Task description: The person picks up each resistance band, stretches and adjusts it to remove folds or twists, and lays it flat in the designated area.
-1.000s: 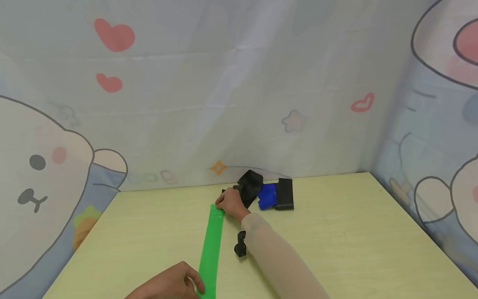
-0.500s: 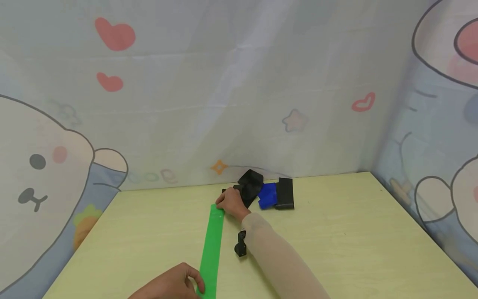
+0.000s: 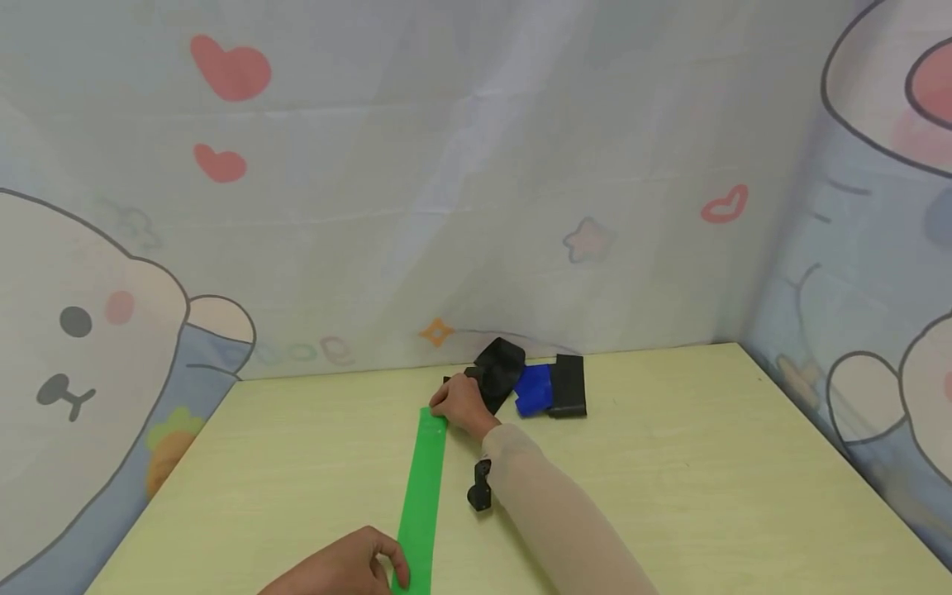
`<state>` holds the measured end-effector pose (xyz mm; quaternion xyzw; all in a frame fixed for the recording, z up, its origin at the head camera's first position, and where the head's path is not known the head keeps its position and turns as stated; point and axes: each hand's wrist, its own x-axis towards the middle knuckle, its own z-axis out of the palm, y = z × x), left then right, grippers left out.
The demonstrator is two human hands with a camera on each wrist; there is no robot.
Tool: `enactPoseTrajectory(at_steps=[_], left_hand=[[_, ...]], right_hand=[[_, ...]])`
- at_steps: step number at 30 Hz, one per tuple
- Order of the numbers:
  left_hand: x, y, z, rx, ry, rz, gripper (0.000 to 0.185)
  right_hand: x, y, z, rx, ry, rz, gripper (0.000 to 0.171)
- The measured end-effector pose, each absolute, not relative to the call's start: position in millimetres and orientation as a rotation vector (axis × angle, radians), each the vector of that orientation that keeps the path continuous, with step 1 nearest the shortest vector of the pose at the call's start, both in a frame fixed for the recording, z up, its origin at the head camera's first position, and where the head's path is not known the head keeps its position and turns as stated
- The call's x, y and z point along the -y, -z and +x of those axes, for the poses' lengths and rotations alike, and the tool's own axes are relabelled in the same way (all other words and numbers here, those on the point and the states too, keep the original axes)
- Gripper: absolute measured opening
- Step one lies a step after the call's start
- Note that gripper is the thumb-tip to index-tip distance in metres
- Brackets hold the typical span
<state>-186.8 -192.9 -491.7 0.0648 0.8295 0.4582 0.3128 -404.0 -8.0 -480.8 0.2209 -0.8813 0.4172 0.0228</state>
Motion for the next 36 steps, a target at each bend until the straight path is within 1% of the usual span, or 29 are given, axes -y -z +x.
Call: enactPoseTrajectory(at_steps=[4, 7, 9, 14, 16, 23, 25, 32, 36], left_hand=[[185, 471, -179, -2.222, -1.15, 0.174, 0.013], [183, 463, -175, -2.238, -1.139, 0.174, 0.012], [183, 465, -175, -2.26, -1.134, 0.173, 0.013], [190, 491, -184, -2.259, -1.128, 0.149, 0.019], [191, 493, -185, -2.248, -1.123, 0.135, 0.021], [181, 466, -175, -2.229, -1.084, 0.139, 0.017], [180, 463, -174, -2.222, -1.09, 0.141, 0.018], [187, 489, -181, -2.224, -1.135, 0.128, 0.021], [185, 483, -179, -2.234, -1.084, 0.148, 0.02]], right_hand=[[8, 481, -402, 2.729, -1.303, 0.691, 0.009], [8, 479, -401, 2.729, -1.316, 0.69, 0.01], [8, 479, -401, 2.733, -1.318, 0.688, 0.01], [9, 479, -401, 2.75, -1.333, 0.673, 0.011], [9, 479, -401, 2.755, -1.339, 0.671, 0.011], [8, 478, -400, 2.761, -1.334, 0.669, 0.011], [8, 479, -400, 2.763, -1.33, 0.665, 0.01], [8, 479, -401, 2.77, -1.327, 0.673, 0.013], [8, 478, -400, 2.765, -1.344, 0.684, 0.015]])
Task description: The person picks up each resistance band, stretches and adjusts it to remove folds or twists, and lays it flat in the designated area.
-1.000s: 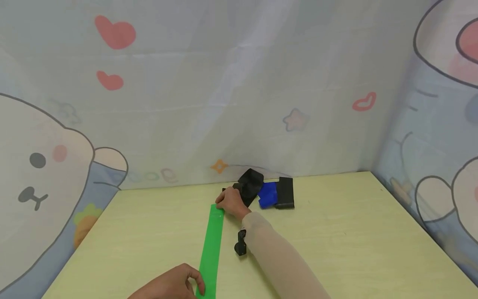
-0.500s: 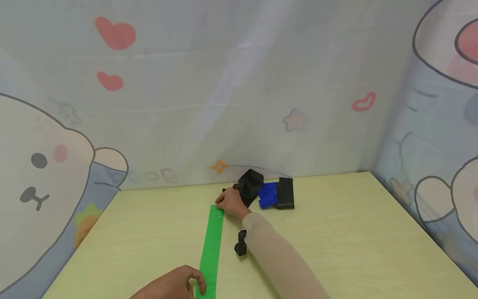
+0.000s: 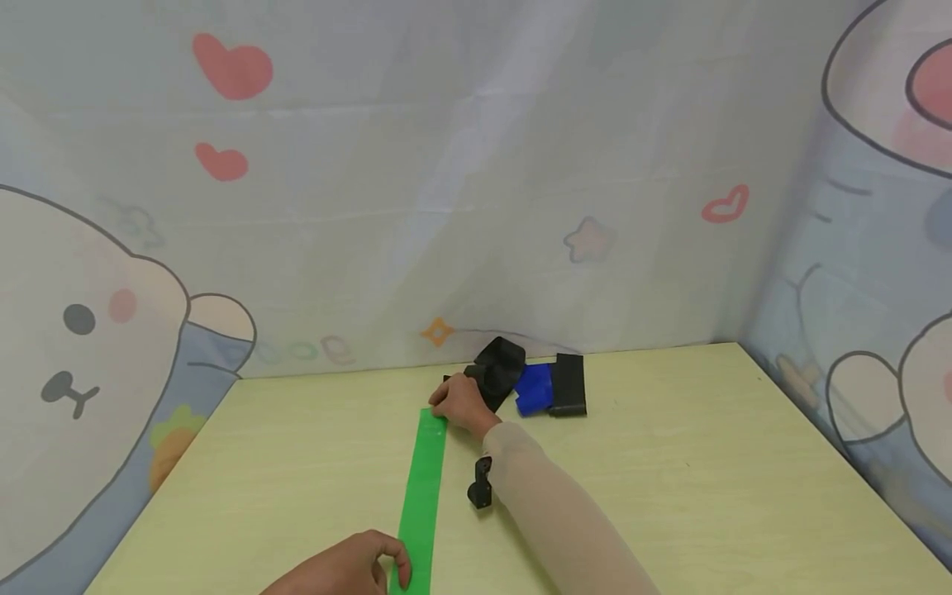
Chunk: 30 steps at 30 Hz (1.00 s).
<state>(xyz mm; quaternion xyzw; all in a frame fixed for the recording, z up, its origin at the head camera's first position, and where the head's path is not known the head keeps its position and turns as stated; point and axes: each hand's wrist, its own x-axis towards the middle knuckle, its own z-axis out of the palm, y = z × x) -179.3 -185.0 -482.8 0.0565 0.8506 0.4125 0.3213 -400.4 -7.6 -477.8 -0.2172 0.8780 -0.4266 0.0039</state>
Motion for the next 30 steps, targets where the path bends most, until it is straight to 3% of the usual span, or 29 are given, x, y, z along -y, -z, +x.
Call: enactPoseTrajectory(at_steps=[12, 15, 19, 22, 30], left_hand=[[178, 460, -168, -2.197, -1.136, 0.222, 0.012], [190, 494, -182, -2.172, -1.155, 0.229, 0.011], [191, 498, -184, -2.173, -1.14, 0.229, 0.011], [180, 468, -172, -2.2, -1.102, 0.221, 0.01], [205, 532, -197, -2.118, -1.183, 0.314, 0.011]], right_hand=[[7, 476, -396, -2.741, 1.354, -0.672, 0.012], [8, 475, -397, -2.764, 1.337, -0.67, 0.01], [9, 474, -397, -2.776, 1.339, -0.683, 0.011], [8, 475, -397, -2.773, 1.343, -0.69, 0.011], [8, 477, -396, -2.783, 1.342, -0.704, 0.01]])
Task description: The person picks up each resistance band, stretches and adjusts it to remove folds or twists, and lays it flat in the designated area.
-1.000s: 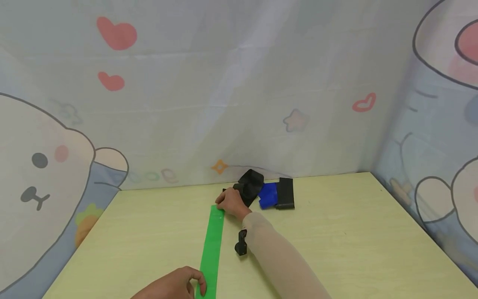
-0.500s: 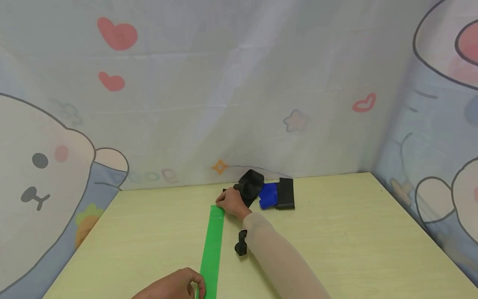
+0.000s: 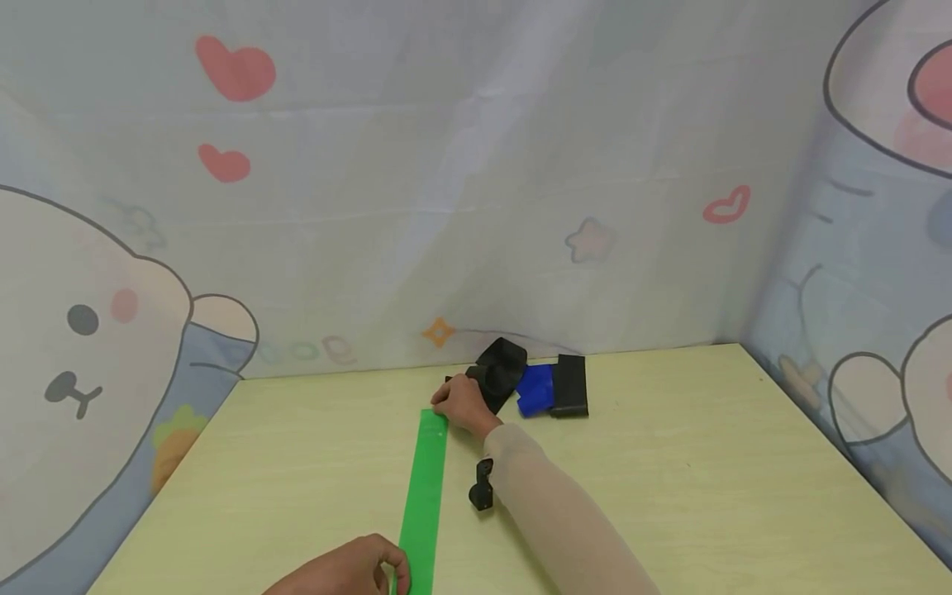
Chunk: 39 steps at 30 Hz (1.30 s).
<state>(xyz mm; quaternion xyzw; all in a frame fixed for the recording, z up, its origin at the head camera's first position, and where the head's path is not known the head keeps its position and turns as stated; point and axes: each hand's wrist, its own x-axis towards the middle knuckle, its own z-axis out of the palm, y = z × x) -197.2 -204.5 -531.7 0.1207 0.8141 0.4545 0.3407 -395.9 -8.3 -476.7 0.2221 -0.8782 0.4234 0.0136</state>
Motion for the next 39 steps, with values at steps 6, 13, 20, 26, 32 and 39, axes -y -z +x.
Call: enactPoseTrajectory(at_steps=[6, 13, 20, 26, 32, 39], left_hand=[[185, 480, -177, -2.204, -1.129, 0.254, 0.009], [176, 433, -167, -2.198, -1.271, 0.294, 0.008], [174, 430, -182, -2.208, -1.376, 0.321, 0.014], [170, 426, -193, -2.245, -1.436, 0.366, 0.013], [171, 419, -211, -2.313, -1.49, 0.372, 0.015], [170, 418, -238, -2.405, -1.562, 0.318, 0.019]], right_hand=[[7, 474, -394, 2.687, -1.365, 0.692, 0.01], [1, 462, -396, 2.653, -1.449, 0.662, 0.011], [-14, 449, -400, 2.644, -1.522, 0.589, 0.014], [-31, 445, -405, 2.617, -1.457, 0.568, 0.012], [-48, 437, -408, 2.591, -1.469, 0.542, 0.015], [-63, 427, -404, 2.555, -1.515, 0.559, 0.018]])
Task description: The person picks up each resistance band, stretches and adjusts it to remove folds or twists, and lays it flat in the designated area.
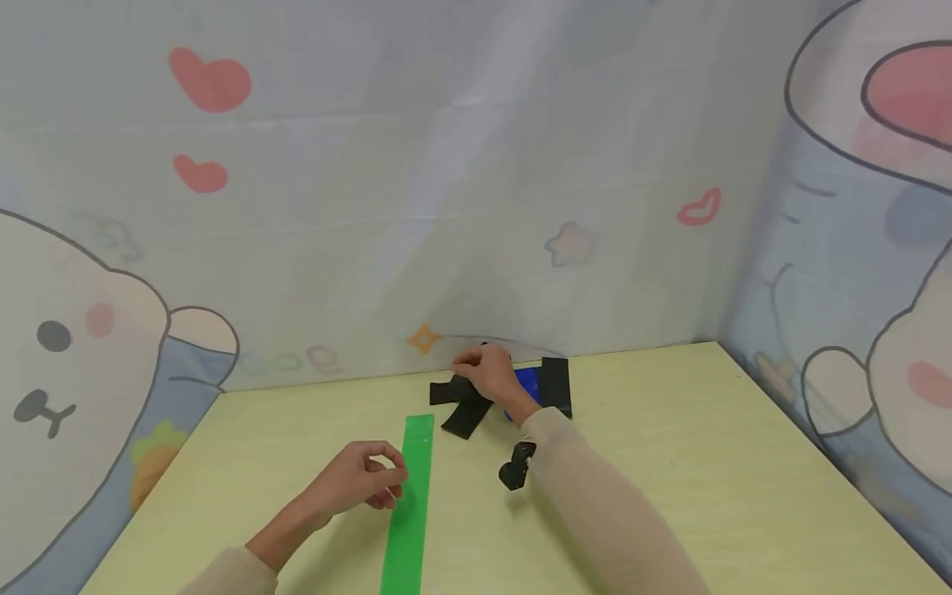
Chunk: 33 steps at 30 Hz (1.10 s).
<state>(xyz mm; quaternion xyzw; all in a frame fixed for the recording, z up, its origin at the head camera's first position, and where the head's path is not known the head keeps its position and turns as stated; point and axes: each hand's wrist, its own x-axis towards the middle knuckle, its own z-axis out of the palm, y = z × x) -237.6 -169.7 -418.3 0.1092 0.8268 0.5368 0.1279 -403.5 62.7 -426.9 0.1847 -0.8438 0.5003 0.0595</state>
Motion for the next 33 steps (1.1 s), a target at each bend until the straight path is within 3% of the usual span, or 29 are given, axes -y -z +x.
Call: enactPoseTrajectory(at_steps=[15, 33], left_hand=[[161, 421, -295, -2.576, -1.763, 0.107, 0.013], [145, 441, -347, -2.656, -1.765, -0.083, 0.025]], right_hand=[[-89, 422, -405, 2.536, -1.597, 0.443, 0.02], [-84, 439, -410, 2.53, -1.742, 0.368, 0.018]])
